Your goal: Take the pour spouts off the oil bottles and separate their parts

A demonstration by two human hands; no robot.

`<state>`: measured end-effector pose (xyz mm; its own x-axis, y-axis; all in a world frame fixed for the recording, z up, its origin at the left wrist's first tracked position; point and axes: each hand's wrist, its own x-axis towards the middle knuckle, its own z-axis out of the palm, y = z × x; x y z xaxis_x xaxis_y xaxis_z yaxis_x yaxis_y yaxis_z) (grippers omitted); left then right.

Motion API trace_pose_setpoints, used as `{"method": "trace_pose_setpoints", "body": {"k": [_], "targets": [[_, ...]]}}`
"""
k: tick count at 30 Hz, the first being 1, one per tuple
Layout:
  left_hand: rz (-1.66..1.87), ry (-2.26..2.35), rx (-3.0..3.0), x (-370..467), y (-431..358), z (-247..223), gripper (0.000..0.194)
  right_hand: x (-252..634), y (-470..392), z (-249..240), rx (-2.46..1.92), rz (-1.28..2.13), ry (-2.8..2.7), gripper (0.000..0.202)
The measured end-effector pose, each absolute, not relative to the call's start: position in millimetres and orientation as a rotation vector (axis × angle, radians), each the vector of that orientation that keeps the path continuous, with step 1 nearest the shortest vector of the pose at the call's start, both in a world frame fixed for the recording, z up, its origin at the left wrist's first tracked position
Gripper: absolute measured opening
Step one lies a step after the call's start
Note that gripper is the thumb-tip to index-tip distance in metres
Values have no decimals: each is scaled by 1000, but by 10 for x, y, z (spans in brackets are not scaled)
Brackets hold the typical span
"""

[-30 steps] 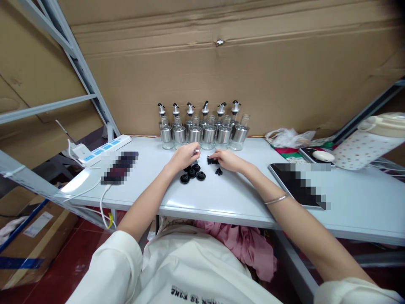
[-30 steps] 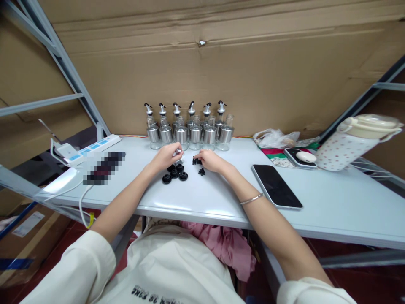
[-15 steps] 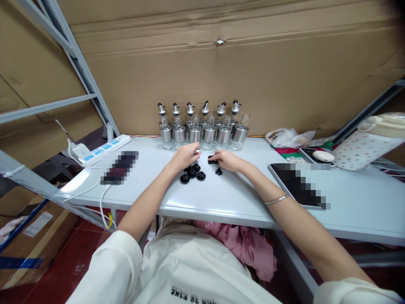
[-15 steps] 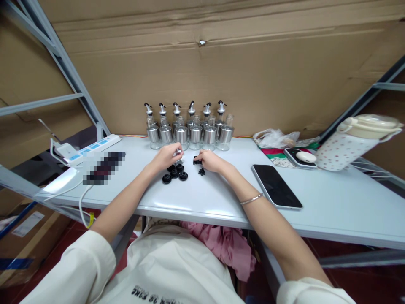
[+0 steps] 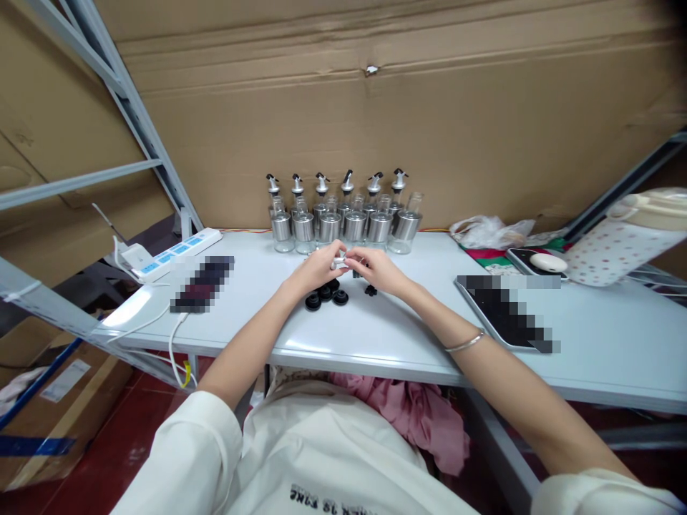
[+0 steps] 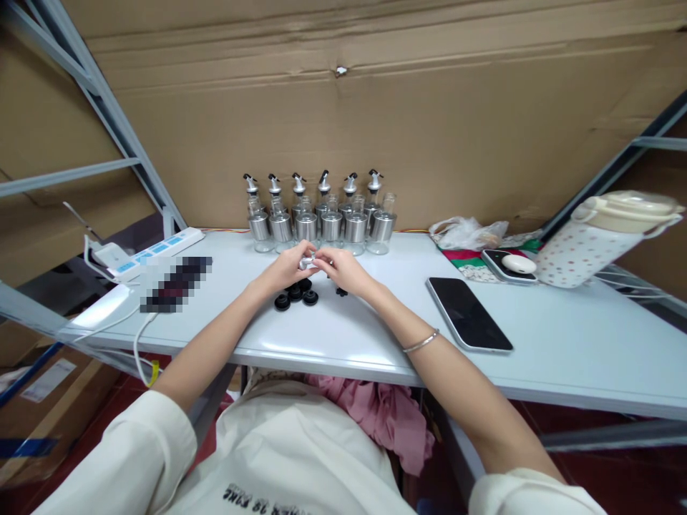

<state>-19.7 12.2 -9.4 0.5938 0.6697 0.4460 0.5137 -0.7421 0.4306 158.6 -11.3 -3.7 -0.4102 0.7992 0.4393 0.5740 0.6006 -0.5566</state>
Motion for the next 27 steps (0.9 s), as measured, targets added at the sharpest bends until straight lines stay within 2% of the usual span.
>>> {"method": "trace_pose_setpoints", "body": {"k": [3, 16, 22, 27], "targets": [[918, 981, 2593, -175, 103, -98, 31, 1637, -79, -43, -1111, 458, -2095, 25], [888, 1081, 2743, -165, 60, -30, 20, 1613, -109, -82, -1077, 533, -2104, 8], [851, 1057, 2878, -148, 77, -77, 22, 1592, -117, -91, -1168, 472, -2087, 28], [911, 1186, 3076, -203, 121, -53, 24, 1573, -104, -66, -1193, 435, -2117, 26]]}}
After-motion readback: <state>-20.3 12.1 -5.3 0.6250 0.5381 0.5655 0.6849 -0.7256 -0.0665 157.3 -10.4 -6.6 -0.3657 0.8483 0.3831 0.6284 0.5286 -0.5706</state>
